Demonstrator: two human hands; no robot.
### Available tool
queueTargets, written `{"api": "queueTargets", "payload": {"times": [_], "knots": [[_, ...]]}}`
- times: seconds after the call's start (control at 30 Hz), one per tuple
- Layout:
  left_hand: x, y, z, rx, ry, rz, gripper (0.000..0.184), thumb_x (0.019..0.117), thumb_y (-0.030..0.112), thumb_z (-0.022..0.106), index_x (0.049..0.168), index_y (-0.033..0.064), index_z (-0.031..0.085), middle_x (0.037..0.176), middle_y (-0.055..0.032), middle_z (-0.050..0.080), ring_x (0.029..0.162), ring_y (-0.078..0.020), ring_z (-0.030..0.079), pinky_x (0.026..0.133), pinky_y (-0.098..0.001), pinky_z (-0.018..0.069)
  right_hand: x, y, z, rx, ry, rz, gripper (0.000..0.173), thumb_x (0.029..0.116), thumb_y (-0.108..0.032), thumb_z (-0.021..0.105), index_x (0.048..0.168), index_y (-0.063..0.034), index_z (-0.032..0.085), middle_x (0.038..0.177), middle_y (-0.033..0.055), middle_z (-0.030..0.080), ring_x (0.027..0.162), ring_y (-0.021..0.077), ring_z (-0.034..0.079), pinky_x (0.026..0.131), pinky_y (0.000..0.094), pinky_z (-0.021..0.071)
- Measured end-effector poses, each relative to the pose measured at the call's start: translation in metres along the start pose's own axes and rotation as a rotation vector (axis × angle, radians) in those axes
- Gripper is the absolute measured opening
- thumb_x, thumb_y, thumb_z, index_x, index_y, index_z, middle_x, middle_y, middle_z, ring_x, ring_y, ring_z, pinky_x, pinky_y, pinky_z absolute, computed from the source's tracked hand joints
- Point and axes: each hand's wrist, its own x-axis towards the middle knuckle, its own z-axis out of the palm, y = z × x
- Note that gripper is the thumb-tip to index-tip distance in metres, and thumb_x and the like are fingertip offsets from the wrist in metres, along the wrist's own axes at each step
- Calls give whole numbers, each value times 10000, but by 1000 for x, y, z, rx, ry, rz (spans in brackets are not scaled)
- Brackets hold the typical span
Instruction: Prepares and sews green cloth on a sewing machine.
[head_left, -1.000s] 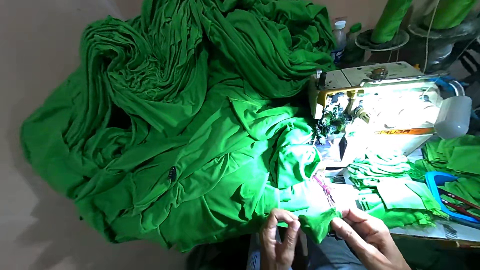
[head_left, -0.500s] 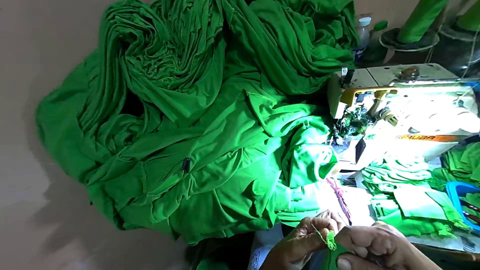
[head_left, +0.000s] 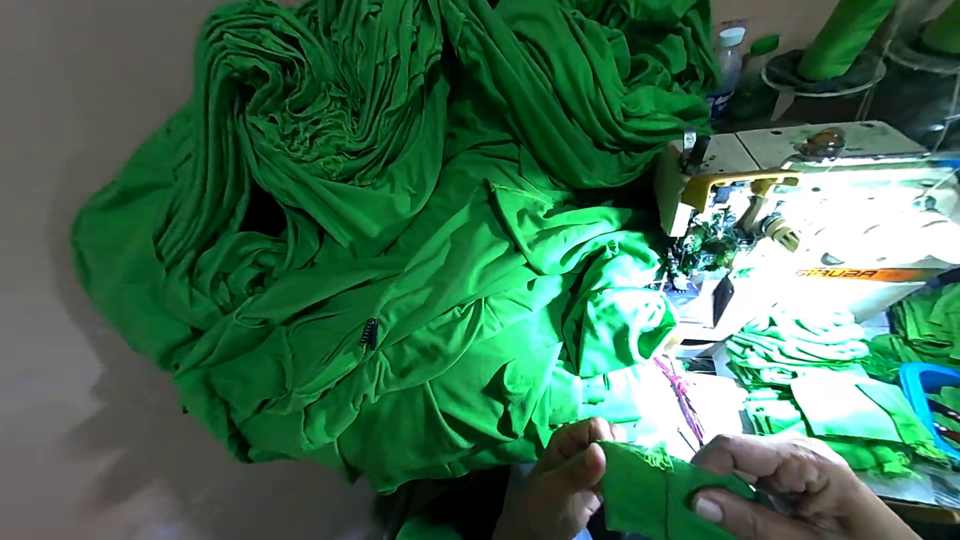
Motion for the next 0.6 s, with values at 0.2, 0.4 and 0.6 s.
{"api": "queueTargets", "payload": {"times": [0.2,0.4,0.6], "knots": [[23,33,1,526,59,3,113,982,227,670,1041,140,711,990,144,712,907,78,645,808,-140,543,2,25,18,-82,459,-85,118,924,-74,692,995,-165,717,922,-161,732,815,-80,663,714,114,563],[96,58,13,1344,245,229,135,945,135,688,960,17,752,894,-28,650,789,1,593,704,-133,497,51,41,21,-250,814,-170,80,961,-98,632,979,-35,678,856,-89,698,758,-73,648,686,108,554],[138,46,9,1717,281,-100,166,966,103,662,1029,-17,758,1147,-190,695,1081,-306,673,940,-440,534,83,67,7,-457,858,124,239,960,-97,604,1115,85,618,661,13,568,529,-6,467,533,173,408]]}}
